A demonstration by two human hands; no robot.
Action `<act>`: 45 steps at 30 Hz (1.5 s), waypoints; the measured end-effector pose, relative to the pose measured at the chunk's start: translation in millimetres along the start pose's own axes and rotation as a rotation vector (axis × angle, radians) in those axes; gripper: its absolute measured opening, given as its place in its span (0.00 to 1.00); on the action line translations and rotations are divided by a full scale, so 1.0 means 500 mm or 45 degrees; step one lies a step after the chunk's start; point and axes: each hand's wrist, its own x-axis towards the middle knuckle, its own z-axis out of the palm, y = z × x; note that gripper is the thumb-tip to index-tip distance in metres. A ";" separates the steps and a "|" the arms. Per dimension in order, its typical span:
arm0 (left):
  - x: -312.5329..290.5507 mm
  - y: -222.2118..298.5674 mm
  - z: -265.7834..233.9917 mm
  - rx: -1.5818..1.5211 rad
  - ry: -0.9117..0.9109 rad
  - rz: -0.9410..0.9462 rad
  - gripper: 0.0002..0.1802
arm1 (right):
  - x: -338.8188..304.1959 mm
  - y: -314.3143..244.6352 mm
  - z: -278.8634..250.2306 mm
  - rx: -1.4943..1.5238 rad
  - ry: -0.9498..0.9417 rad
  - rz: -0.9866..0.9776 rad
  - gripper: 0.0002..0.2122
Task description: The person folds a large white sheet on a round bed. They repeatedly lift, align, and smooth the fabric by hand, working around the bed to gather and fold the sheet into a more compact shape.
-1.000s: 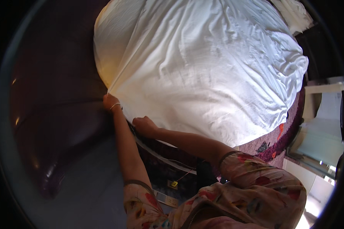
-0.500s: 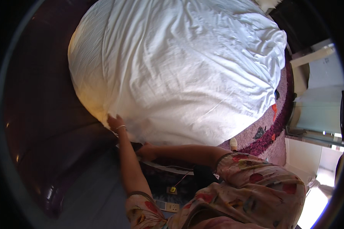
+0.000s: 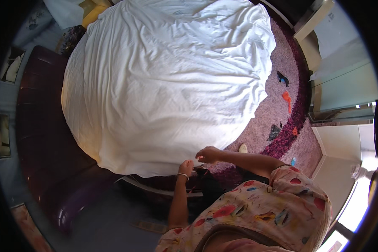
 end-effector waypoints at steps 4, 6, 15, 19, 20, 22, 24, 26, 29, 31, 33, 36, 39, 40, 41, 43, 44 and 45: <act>-0.001 0.065 0.183 0.060 -0.046 0.004 0.17 | -0.144 0.180 -0.039 0.171 0.173 0.079 0.13; 0.031 0.115 0.275 0.133 -0.101 -0.068 0.14 | -0.198 0.285 -0.040 0.347 0.319 0.123 0.14; 0.121 0.258 0.685 -0.110 -0.241 -0.403 0.23 | -0.268 0.652 -0.133 1.250 0.863 0.810 0.27; 0.136 0.251 0.712 -0.244 -0.176 -0.535 0.25 | -0.220 0.624 -0.147 1.549 0.629 1.065 0.22; 0.139 0.236 0.707 -0.280 -0.120 -0.561 0.25 | -0.208 0.607 -0.147 1.557 0.647 1.180 0.21; 0.139 0.222 0.693 -0.339 -0.038 -0.613 0.25 | -0.183 0.606 -0.123 1.731 0.786 1.107 0.17; 0.137 0.199 0.665 -0.481 -0.028 -0.614 0.27 | -0.174 0.607 -0.106 1.823 0.887 0.927 0.15; 0.142 0.172 0.641 -0.802 0.124 -0.686 0.29 | -0.174 0.595 -0.087 1.884 0.967 0.790 0.12; 0.154 0.187 0.616 -1.581 0.377 -0.769 0.51 | -0.207 0.562 -0.078 2.062 1.072 0.540 0.11; 0.152 0.209 0.583 -2.065 0.569 -0.693 0.61 | -0.242 0.540 -0.075 2.230 1.096 0.454 0.12; 0.154 0.154 0.516 -2.313 0.576 -0.358 0.41 | -0.268 0.515 -0.079 2.260 1.037 0.458 0.12; 0.128 0.154 0.440 -2.327 0.850 -0.190 0.25 | -0.292 0.486 -0.099 2.266 1.082 0.428 0.10; 0.091 0.083 0.394 -2.357 0.752 -0.113 0.21 | -0.264 0.482 -0.040 2.267 0.871 0.422 0.13; 0.073 0.073 0.402 -2.448 0.724 -0.079 0.18 | -0.252 0.458 -0.009 2.298 0.528 0.534 0.18; 0.053 0.065 0.416 -2.517 0.696 -0.095 0.17 | -0.237 0.424 0.041 2.072 0.291 0.612 0.22; 0.009 0.076 0.430 -2.530 0.676 -0.138 0.14 | -0.211 0.340 0.115 1.885 -0.130 0.618 0.28; -0.009 0.076 0.435 -2.481 0.686 -0.162 0.13 | -0.188 0.286 0.128 2.080 -0.115 0.533 0.23; -0.029 0.076 0.430 -2.468 0.474 -0.046 0.13 | -0.162 0.270 0.132 2.137 -0.013 0.495 0.22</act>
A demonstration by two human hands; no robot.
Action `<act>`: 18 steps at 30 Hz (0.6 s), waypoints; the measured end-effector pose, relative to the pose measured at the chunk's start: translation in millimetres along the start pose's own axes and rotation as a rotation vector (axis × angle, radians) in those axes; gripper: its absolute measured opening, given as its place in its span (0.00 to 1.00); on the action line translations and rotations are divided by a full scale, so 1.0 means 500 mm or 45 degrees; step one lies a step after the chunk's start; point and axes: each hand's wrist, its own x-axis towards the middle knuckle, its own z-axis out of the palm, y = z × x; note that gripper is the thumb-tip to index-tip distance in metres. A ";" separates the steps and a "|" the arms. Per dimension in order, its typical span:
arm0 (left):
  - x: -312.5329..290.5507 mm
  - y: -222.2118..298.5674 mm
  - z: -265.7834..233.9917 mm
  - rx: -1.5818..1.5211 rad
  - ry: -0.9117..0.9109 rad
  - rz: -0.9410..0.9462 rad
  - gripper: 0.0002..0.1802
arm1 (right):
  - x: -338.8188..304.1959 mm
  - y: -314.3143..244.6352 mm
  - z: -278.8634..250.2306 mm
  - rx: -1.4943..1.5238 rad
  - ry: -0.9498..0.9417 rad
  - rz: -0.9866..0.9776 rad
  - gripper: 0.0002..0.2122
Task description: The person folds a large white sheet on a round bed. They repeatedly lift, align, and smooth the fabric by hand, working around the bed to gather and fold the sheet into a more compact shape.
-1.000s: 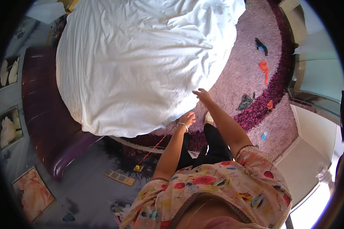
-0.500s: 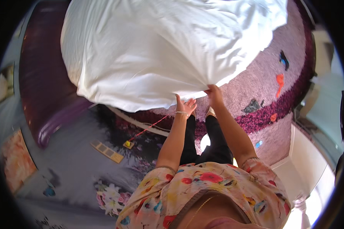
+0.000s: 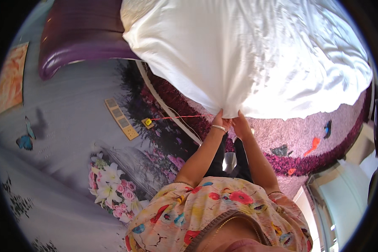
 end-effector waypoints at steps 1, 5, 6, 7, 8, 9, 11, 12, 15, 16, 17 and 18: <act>-0.007 0.015 0.004 -0.030 0.041 0.018 0.13 | 0.024 -0.003 0.021 0.069 0.026 -0.087 0.21; -0.001 0.092 0.037 -0.200 0.049 0.146 0.19 | 0.025 -0.010 0.074 0.353 0.189 -0.206 0.15; 0.003 0.121 0.054 -0.225 -0.022 0.210 0.20 | 0.007 -0.017 0.079 0.375 0.261 -0.187 0.14; 0.009 0.151 0.065 -0.251 -0.089 0.270 0.22 | -0.001 -0.013 0.064 0.341 0.228 -0.180 0.13; 0.035 0.193 0.042 -0.287 -0.052 0.319 0.23 | 0.000 -0.001 0.032 0.302 0.187 -0.164 0.13; 0.061 0.238 0.001 -0.325 -0.012 0.371 0.24 | 0.001 0.004 0.015 0.261 0.146 -0.143 0.13; 0.073 0.305 -0.031 -0.374 0.032 0.542 0.22 | -0.004 0.011 0.019 0.288 0.210 -0.124 0.12; 0.068 0.333 -0.050 -0.341 0.077 0.567 0.21 | -0.003 0.017 0.014 0.284 0.225 -0.136 0.12; 0.055 0.395 -0.127 -0.240 0.375 0.575 0.20 | 0.009 0.039 0.015 0.316 0.220 -0.148 0.12; 0.046 0.402 -0.141 -0.240 0.392 0.598 0.21 | 0.014 0.046 0.036 0.354 0.248 -0.145 0.12; 0.037 0.399 -0.155 -0.240 0.409 0.622 0.23 | 0.016 0.047 0.053 0.391 0.275 -0.141 0.12; 0.020 0.392 -0.134 -0.248 0.468 0.607 0.24 | 0.021 0.045 0.055 0.443 0.232 -0.165 0.13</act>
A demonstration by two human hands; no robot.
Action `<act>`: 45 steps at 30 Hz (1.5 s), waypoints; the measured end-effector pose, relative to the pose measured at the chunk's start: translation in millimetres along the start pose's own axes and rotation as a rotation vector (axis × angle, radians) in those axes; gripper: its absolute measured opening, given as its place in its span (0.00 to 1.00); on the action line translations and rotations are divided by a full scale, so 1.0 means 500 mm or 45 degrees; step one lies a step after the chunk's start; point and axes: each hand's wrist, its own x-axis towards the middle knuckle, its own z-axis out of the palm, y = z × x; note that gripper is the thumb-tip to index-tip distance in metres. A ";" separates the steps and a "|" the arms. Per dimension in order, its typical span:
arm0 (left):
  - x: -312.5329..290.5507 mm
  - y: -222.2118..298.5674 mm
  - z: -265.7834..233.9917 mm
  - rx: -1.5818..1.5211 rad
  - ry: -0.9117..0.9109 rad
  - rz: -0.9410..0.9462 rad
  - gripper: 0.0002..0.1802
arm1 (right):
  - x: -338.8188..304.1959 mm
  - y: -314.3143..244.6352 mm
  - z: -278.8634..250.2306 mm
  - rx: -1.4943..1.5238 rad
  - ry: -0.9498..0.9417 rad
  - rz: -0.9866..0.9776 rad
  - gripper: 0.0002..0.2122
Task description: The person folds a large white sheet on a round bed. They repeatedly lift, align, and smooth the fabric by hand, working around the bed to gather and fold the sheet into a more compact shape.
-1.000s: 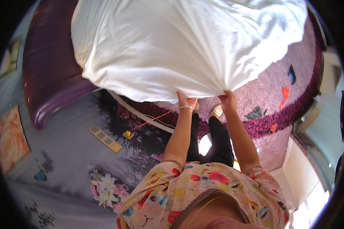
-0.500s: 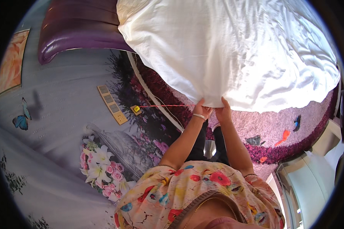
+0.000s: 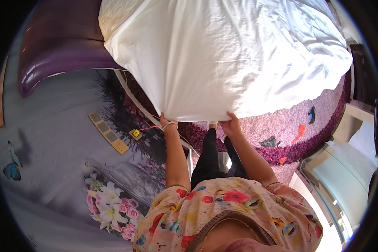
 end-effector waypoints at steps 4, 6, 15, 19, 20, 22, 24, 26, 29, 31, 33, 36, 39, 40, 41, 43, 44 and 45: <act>-0.015 0.031 0.009 0.208 0.101 -0.021 0.28 | 0.030 -0.048 0.028 0.300 0.026 -0.113 0.12; -0.019 0.039 0.010 0.304 0.079 -0.013 0.29 | 0.059 -0.081 0.001 0.175 0.164 -0.219 0.11; -0.256 -0.234 0.081 2.177 -1.249 1.629 0.56 | -0.027 -0.132 0.018 -0.710 0.495 -0.481 0.20; -0.354 -0.389 0.132 2.374 -1.553 1.764 0.51 | -0.049 -0.140 0.039 -1.022 0.439 -0.555 0.19; -0.357 -0.407 0.140 2.255 -1.535 1.843 0.38 | -0.057 -0.165 0.033 -1.197 0.365 -0.520 0.18; -0.306 -0.425 0.126 2.228 -1.736 1.732 0.30 | -0.069 -0.190 0.015 -1.227 0.346 -0.623 0.17; -0.312 -0.421 0.136 2.047 -1.776 1.714 0.17 | -0.078 -0.213 -0.029 -1.297 0.201 -0.602 0.16; -0.304 -0.400 0.142 2.149 -1.805 1.596 0.14 | -0.125 -0.224 -0.043 -1.942 0.474 -0.916 0.20; -0.312 -0.365 0.165 2.196 -1.864 1.509 0.09 | -0.155 -0.265 -0.046 -2.376 0.667 -1.176 0.35; -0.316 -0.341 0.176 2.229 -1.851 1.536 0.10 | -0.161 -0.300 0.006 -2.507 0.753 -1.344 0.37; -0.321 -0.317 0.188 2.269 -1.890 1.547 0.11 | -0.090 -0.332 -0.017 -2.535 0.657 -1.540 0.36; -0.352 -0.290 0.208 2.408 -1.910 1.526 0.12 | -0.001 -0.417 -0.063 -2.494 0.604 -1.779 0.22; -0.365 -0.253 0.206 2.529 -1.811 1.541 0.13 | 0.017 -0.529 -0.095 -2.393 0.625 -1.907 0.12; -0.372 -0.251 0.206 2.571 -1.806 1.532 0.13 | 0.020 -0.569 -0.120 -2.458 0.689 -1.918 0.11; -0.379 -0.250 0.207 2.614 -1.803 1.523 0.13 | 0.021 -0.609 -0.146 -2.523 0.757 -1.925 0.11; -0.390 -0.252 0.203 2.699 -1.760 1.520 0.12 | -0.009 -0.674 -0.161 -2.559 0.773 -1.738 0.08; -0.394 -0.258 0.202 2.739 -1.742 1.521 0.12 | -0.017 -0.695 -0.164 -2.506 0.697 -1.837 0.07; -0.397 -0.265 0.199 2.779 -1.729 1.515 0.12 | -0.028 -0.714 -0.171 -2.453 0.627 -1.929 0.07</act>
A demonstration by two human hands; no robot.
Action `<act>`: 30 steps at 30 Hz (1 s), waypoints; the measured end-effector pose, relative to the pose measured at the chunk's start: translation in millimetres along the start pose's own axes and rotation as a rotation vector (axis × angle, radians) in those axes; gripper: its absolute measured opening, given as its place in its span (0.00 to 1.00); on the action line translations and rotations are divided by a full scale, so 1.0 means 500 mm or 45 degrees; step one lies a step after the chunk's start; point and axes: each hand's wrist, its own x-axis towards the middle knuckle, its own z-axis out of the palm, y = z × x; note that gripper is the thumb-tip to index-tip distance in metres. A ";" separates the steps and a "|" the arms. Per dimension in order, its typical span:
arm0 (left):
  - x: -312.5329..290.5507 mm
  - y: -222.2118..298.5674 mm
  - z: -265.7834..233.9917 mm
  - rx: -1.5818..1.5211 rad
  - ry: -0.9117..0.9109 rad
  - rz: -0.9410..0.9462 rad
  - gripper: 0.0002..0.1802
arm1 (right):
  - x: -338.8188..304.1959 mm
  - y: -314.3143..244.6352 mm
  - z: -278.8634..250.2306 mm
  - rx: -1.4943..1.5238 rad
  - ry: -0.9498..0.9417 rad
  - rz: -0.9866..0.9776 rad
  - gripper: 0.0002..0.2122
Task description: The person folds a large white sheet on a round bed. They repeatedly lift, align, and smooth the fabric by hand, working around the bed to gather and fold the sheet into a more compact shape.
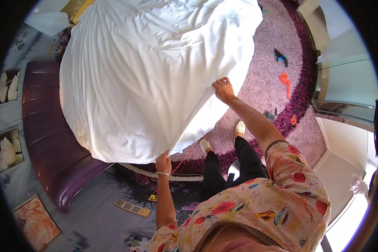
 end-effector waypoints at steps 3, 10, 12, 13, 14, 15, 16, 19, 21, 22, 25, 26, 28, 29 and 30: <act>0.035 -0.005 0.089 0.279 -0.181 -0.147 0.22 | -0.001 0.021 -0.033 0.188 -0.078 -0.047 0.06; 0.315 0.437 0.228 0.203 0.048 0.258 0.47 | -0.006 0.056 -0.123 0.337 -0.125 -0.259 0.09; 0.377 0.515 0.269 0.225 0.164 0.293 0.41 | 0.004 0.068 -0.150 0.416 -0.117 -0.285 0.10; 0.410 0.512 0.300 0.220 0.167 0.250 0.35 | 0.007 0.080 -0.163 0.414 -0.141 -0.288 0.10; 0.434 0.507 0.326 0.214 0.171 0.207 0.28 | 0.008 0.092 -0.179 0.426 -0.125 -0.283 0.10; 0.446 0.523 0.322 0.208 0.169 0.199 0.23 | 0.003 0.108 -0.185 0.437 -0.106 -0.266 0.10; 0.456 0.537 0.315 0.201 0.170 0.191 0.18 | 0.000 0.124 -0.191 0.449 -0.088 -0.251 0.10; 0.457 0.557 0.297 0.160 0.224 0.244 0.09 | -0.007 0.169 -0.202 0.414 -0.114 -0.139 0.17; 0.442 0.558 0.273 0.138 0.251 0.270 0.06 | 0.003 0.184 -0.204 0.397 -0.067 -0.073 0.21; 0.434 0.567 0.249 0.100 0.254 0.257 0.06 | 0.012 0.185 -0.206 0.394 -0.058 -0.034 0.23; 0.423 0.582 0.182 0.067 0.164 0.149 0.06 | 0.056 0.176 -0.202 0.384 -0.036 -0.001 0.27; 0.420 0.586 0.162 0.066 0.135 0.105 0.06 | 0.072 0.172 -0.200 0.378 -0.031 -0.003 0.28; 0.412 0.593 0.125 0.064 0.196 0.182 0.07 | 0.108 0.194 -0.185 0.317 0.008 0.018 0.27; 0.412 0.592 0.114 0.067 0.202 0.206 0.08 | 0.131 0.215 -0.177 0.292 0.022 0.041 0.27; 0.407 0.591 0.104 0.073 0.203 0.227 0.08 | 0.153 0.234 -0.172 0.270 0.032 0.066 0.26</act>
